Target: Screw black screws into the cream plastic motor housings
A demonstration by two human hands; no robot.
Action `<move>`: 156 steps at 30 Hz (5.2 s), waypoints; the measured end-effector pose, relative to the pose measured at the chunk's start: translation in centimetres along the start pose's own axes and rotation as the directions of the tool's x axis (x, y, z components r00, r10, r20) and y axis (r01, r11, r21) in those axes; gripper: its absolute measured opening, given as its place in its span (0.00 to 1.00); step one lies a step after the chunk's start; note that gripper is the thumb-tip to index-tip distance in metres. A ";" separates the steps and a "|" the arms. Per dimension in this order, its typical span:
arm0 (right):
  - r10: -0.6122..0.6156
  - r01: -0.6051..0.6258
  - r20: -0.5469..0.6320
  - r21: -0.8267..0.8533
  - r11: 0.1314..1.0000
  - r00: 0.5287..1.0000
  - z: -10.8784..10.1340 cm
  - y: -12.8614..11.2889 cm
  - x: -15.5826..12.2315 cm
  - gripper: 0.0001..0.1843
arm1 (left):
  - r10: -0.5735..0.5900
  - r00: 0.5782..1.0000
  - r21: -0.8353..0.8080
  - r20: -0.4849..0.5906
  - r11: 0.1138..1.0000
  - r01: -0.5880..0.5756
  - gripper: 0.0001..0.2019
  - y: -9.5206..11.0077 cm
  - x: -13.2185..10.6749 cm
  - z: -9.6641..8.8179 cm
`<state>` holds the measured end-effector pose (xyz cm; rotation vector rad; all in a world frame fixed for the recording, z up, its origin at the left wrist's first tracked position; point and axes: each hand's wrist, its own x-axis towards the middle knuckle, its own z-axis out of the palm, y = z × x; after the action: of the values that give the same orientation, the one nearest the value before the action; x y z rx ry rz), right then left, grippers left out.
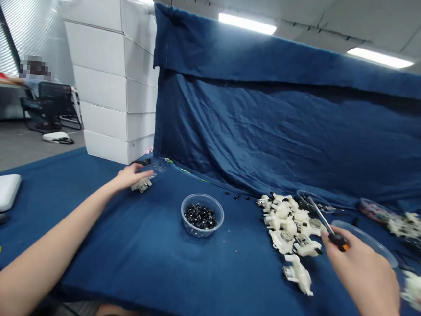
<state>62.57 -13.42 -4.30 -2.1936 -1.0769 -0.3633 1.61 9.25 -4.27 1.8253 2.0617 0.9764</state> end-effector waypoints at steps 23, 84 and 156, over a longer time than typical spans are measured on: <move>-0.681 0.688 0.700 0.387 0.614 0.215 5.7 -26.1 -6.8 0.34 | 0.158 0.962 0.025 0.223 0.986 -0.168 0.29 4.6 -4.8 2.8; -0.710 -0.233 0.338 0.941 0.245 0.618 6.9 -23.8 -7.4 0.17 | 0.468 0.800 -0.923 0.374 0.271 0.272 0.29 9.9 -11.5 3.5; -0.820 0.534 -0.253 0.842 0.074 0.513 7.2 -23.9 -12.5 0.26 | 0.440 0.706 -0.793 0.555 0.537 0.289 0.14 11.1 -13.5 3.0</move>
<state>35.84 -5.48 -5.49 -0.6391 -1.9327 0.1660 14.91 -2.43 -3.35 1.3660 0.7388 0.8393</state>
